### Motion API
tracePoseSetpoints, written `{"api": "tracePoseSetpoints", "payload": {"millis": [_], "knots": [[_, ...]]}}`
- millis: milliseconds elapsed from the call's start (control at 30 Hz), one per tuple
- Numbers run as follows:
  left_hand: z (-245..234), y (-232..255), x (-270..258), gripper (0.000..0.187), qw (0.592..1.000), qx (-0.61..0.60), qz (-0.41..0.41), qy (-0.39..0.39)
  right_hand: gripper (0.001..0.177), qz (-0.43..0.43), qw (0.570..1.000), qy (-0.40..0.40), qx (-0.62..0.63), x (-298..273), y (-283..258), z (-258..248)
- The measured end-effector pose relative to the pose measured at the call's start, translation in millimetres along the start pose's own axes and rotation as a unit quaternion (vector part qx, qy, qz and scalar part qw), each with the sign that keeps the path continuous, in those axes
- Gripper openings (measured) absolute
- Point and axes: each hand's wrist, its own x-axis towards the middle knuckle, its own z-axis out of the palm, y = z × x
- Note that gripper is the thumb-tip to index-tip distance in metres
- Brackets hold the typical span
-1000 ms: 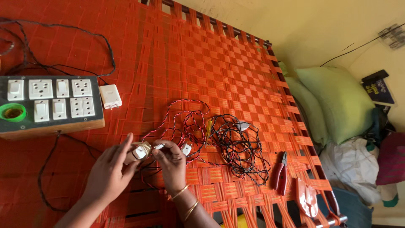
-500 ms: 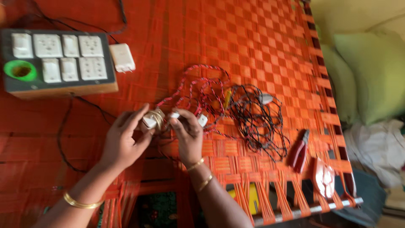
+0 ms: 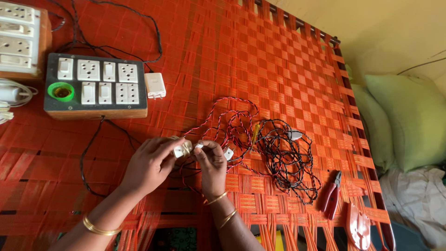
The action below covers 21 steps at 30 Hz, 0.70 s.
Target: The person untangles a bundle of string lights and repairs an electrical plug using a screwdriver and electrical tape.
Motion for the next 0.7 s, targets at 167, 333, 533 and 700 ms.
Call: {"api": "tracePoseSetpoints", "payload": {"millis": [167,333,533,700], "knots": [[-0.5,0.2,-3.0,0.047,0.983,-0.156,-0.083,0.040,0.019,-0.045,0.999,-0.008,0.004,-7.9,-14.3,5.9],[4.8,-5.2,-6.0,0.043,0.975,-0.185,-0.114,-0.035,0.025,-0.076,0.997,-0.011,-0.019,-7.8,-12.7,6.0],[19.3,-12.3,-13.9,0.043,0.966,-0.165,-0.177,-0.087,0.013,-0.051,0.997,-0.040,-0.038,-3.3,12.6,-15.3],[29.3,-21.2,-14.4,0.050,0.978,-0.108,-0.169,-0.062,0.031,-0.005,0.998,-0.028,-0.064,2.8,-0.2,-9.0]]}}
